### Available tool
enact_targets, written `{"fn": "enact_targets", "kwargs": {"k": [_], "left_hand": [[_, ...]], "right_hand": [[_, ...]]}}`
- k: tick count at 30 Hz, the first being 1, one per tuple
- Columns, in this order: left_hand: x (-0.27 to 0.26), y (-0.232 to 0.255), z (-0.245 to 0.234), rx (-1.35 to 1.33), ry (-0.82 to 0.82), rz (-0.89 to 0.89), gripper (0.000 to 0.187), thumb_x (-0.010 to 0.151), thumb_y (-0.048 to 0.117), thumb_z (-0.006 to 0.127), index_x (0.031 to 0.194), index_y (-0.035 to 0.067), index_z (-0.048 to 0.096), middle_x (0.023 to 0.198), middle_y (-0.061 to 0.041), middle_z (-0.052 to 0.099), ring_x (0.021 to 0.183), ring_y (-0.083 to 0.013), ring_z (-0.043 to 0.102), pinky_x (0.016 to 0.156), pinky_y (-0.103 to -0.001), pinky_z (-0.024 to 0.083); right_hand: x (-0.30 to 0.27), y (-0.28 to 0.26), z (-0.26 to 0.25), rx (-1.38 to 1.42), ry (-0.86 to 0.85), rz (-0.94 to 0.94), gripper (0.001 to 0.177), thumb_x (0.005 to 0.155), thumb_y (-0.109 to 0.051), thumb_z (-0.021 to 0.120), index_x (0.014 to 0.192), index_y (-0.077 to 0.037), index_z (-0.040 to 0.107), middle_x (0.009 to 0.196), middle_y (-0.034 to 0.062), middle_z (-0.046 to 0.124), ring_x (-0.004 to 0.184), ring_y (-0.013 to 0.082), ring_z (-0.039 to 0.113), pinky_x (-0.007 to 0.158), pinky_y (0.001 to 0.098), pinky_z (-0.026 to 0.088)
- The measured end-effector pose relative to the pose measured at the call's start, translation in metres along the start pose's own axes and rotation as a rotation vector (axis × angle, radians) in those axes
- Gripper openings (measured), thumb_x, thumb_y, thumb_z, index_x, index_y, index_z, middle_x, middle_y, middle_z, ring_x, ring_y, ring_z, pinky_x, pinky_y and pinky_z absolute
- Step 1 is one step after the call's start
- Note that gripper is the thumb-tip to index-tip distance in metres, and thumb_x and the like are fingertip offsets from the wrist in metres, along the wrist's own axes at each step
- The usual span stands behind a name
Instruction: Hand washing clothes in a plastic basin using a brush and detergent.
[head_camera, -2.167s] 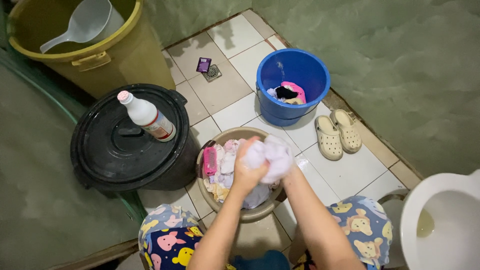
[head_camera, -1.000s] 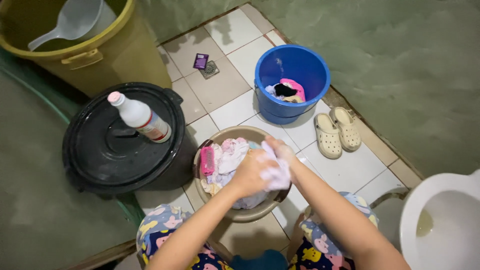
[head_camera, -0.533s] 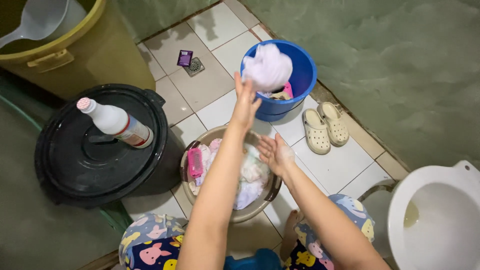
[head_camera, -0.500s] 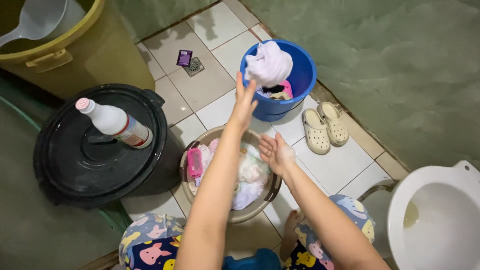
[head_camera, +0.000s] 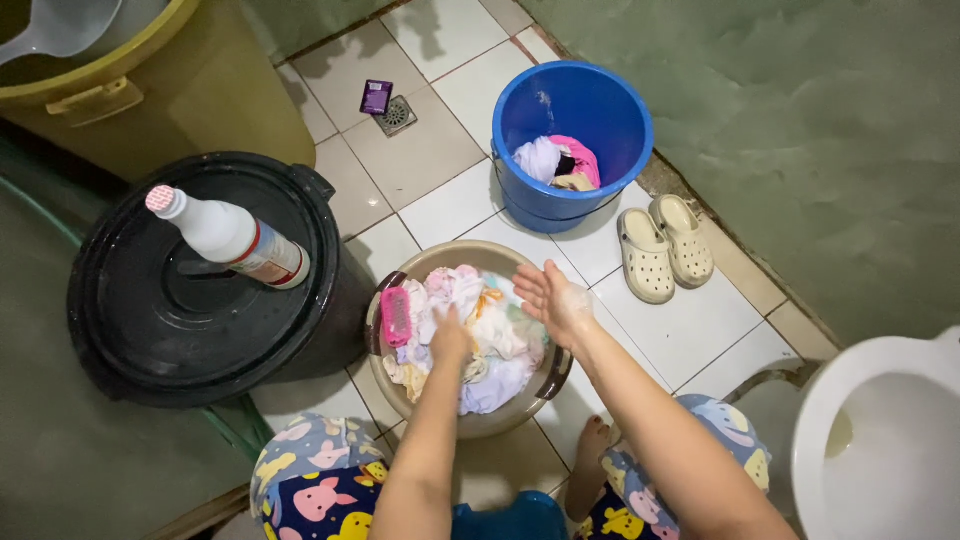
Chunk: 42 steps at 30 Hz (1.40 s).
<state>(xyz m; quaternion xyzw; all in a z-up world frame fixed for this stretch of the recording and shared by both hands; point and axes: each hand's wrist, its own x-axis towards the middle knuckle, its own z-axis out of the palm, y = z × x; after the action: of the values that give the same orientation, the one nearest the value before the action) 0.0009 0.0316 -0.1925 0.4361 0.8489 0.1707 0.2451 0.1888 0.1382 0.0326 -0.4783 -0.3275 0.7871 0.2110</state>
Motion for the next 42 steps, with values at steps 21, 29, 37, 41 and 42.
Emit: {"fn": "enact_targets", "kwargs": {"k": [21, 29, 37, 41, 42], "left_hand": [[-0.057, 0.145, -0.248, -0.583, -0.103, 0.256, 0.028, 0.083, 0.031, 0.072, 0.096, 0.006, 0.072, 0.088, -0.012, 0.075, 0.08, -0.0237, 0.075, 0.073, -0.037, 0.057], [-0.071, 0.179, -0.237, -1.491, -0.313, 0.251, 0.009, 0.096, 0.014, 0.068, 0.099, 0.006, 0.063, 0.089, -0.001, 0.065, 0.075, -0.0111, 0.06, 0.066, -0.03, 0.049], [-0.079, 0.163, -0.208, -1.808, -0.07, 0.073, 0.006, 0.096, 0.011, 0.062, 0.091, 0.014, 0.059, 0.092, 0.001, 0.063, 0.082, -0.0104, 0.059, 0.071, -0.026, 0.048], [-0.102, 0.16, -0.177, -1.135, -0.003, 0.344, 0.013, 0.091, 0.009, 0.071, 0.086, 0.008, 0.059, 0.093, -0.001, 0.056, 0.085, -0.0164, 0.058, 0.076, -0.032, 0.05], [-0.106, 0.154, -0.166, -0.95, 0.107, 0.586, 0.016, 0.091, 0.008, 0.076, 0.09, 0.006, 0.06, 0.095, -0.005, 0.055, 0.089, -0.0172, 0.055, 0.08, -0.031, 0.047]], "right_hand": [[-0.003, 0.003, 0.035, -0.941, -0.275, -0.596, 0.107, 0.063, -0.022, 0.093, 0.153, -0.011, 0.037, 0.152, 0.0134, 0.045, 0.14, 0.0273, 0.041, 0.116, 0.0389, 0.032], [-0.007, 0.007, 0.034, -0.616, -0.216, -0.476, 0.086, 0.064, -0.012, 0.088, 0.141, -0.007, 0.05, 0.125, 0.0086, 0.064, 0.115, 0.0217, 0.061, 0.1, 0.0353, 0.051], [-0.062, -0.051, 0.035, 0.347, -0.507, -0.318, 0.07, 0.078, -0.005, 0.076, 0.142, 0.003, 0.05, 0.133, 0.0147, 0.063, 0.124, 0.0282, 0.061, 0.115, 0.0454, 0.047], [-0.078, -0.063, 0.048, 0.46, -0.574, -0.316, 0.07, 0.079, -0.025, 0.081, 0.136, 0.004, 0.053, 0.132, 0.0167, 0.066, 0.126, 0.0318, 0.062, 0.113, 0.0475, 0.046], [-0.078, -0.063, 0.05, 0.482, -0.541, -0.304, 0.075, 0.075, -0.034, 0.085, 0.132, 0.005, 0.055, 0.129, 0.0171, 0.068, 0.124, 0.0326, 0.065, 0.111, 0.0468, 0.046]]}}
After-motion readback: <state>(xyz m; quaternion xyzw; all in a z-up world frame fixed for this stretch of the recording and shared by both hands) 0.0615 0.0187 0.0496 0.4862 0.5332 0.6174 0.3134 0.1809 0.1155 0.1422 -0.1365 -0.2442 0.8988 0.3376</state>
